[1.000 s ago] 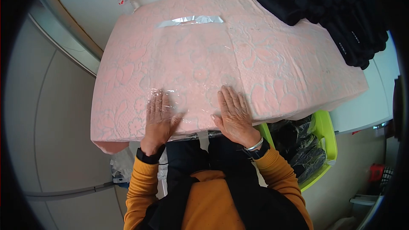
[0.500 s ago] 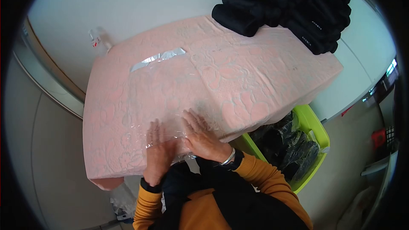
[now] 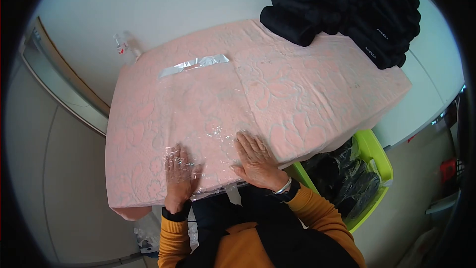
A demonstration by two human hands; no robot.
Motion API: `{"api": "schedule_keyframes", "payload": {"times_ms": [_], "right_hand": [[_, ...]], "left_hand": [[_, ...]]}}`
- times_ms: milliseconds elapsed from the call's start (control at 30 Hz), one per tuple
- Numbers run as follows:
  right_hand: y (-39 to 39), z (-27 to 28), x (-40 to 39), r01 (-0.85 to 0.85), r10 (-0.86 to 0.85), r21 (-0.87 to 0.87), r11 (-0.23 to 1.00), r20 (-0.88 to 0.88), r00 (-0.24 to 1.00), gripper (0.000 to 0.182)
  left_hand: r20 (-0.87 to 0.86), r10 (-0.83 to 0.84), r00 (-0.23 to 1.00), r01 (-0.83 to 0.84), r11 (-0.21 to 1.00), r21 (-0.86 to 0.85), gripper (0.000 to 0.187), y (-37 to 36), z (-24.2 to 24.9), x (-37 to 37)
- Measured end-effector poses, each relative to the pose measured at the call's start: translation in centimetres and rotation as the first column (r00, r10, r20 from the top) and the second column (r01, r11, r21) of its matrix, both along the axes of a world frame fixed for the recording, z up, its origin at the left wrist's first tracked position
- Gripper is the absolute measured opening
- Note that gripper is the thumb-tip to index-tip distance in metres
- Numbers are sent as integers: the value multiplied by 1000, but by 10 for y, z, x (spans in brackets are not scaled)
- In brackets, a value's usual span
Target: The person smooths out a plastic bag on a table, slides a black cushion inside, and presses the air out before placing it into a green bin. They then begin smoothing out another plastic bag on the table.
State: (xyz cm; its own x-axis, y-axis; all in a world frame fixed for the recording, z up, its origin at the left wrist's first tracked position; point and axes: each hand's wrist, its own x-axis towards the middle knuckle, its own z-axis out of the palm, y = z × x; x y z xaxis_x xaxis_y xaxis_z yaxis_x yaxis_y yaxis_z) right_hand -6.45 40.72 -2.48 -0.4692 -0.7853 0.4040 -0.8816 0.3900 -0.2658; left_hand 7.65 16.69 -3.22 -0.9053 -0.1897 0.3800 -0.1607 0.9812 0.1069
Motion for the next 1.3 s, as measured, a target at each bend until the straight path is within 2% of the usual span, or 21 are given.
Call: {"api": "schedule_keyframes", "payload": {"times_ms": [100, 267, 400, 467, 533, 600, 633, 700, 733, 833, 867, 967, 1000, 1100, 1133, 1267, 1300], "right_hand": [[-1, -3, 0, 20, -20, -23, 1000, -12, 1000, 72], [-2, -2, 0, 23, -23, -29, 999, -13, 1000, 71], [0, 1, 1, 67, -67, 30, 997, 1, 998, 71], [-2, -3, -2, 13, -16, 43, 999, 67, 998, 72], [-3, -6, -1, 18, -20, 32, 999, 75, 997, 74], [-3, -8, 1, 34, -36, 20, 999, 88, 995, 74], [-2, -8, 3, 93, -95, 23, 995, 84, 992, 74], [-7, -6, 5, 61, -61, 4, 998, 140, 988, 73], [-12, -11, 6, 93, -92, -2, 996, 136, 987, 73], [-31, -29, 13, 26, -25, 7, 1000, -87, 996, 70], [-38, -33, 14, 38, -37, 6, 999, -87, 996, 70], [-51, -37, 13, -79, 75, -38, 996, -86, 993, 71], [-48, -32, 11, -68, 64, -39, 997, -87, 994, 71], [-33, -25, 6, -95, 101, -64, 993, 107, 989, 74], [-29, -25, 6, -88, 95, -62, 994, 114, 989, 74], [-21, -23, -1, -67, 90, -119, 991, 196, 977, 77], [-19, -25, -2, -36, 60, -131, 991, 188, 980, 77]], "left_hand": [[16, 14, 1000, -15, 998, 58, 68, 4, 4, -1], [-18, 21, 1000, -20, 999, 47, 64, 6, 4, -2], [-116, -101, 988, 110, 991, 71, 62, 1, -3, -1], [-199, -115, 973, 113, 993, -22, 59, -1, -6, 0], [-253, -158, 954, 155, 987, -32, 58, -5, -11, 1], [-237, -155, 959, 144, 987, -65, 57, -6, -13, 1], [-241, -211, 947, 202, 977, -62, 57, -6, -17, 2], [-152, -123, 981, 125, 992, -1, 56, -11, -21, 0], [-157, -156, 975, 156, 988, -7, 56, -6, -16, -7], [-86, -116, 989, 116, 993, -10, 56, 24, -4, -12], [-86, -128, 988, 127, 992, -11, 56, 33, 1, -15], [74, -334, 940, 292, 895, 338, 63, 58, 21, -36], [73, -344, 936, 302, 892, 337, 63, 57, 22, -37], [110, -321, 941, 301, 939, 165, 56, 46, 14, -31], [115, -327, 938, 305, 937, 170, 56, 42, 11, -29], [129, -216, 968, 207, 975, 81, 58, 19, 3, -22], [112, -142, 984, 135, 988, 74, 60, 8, -1, -21]]}}
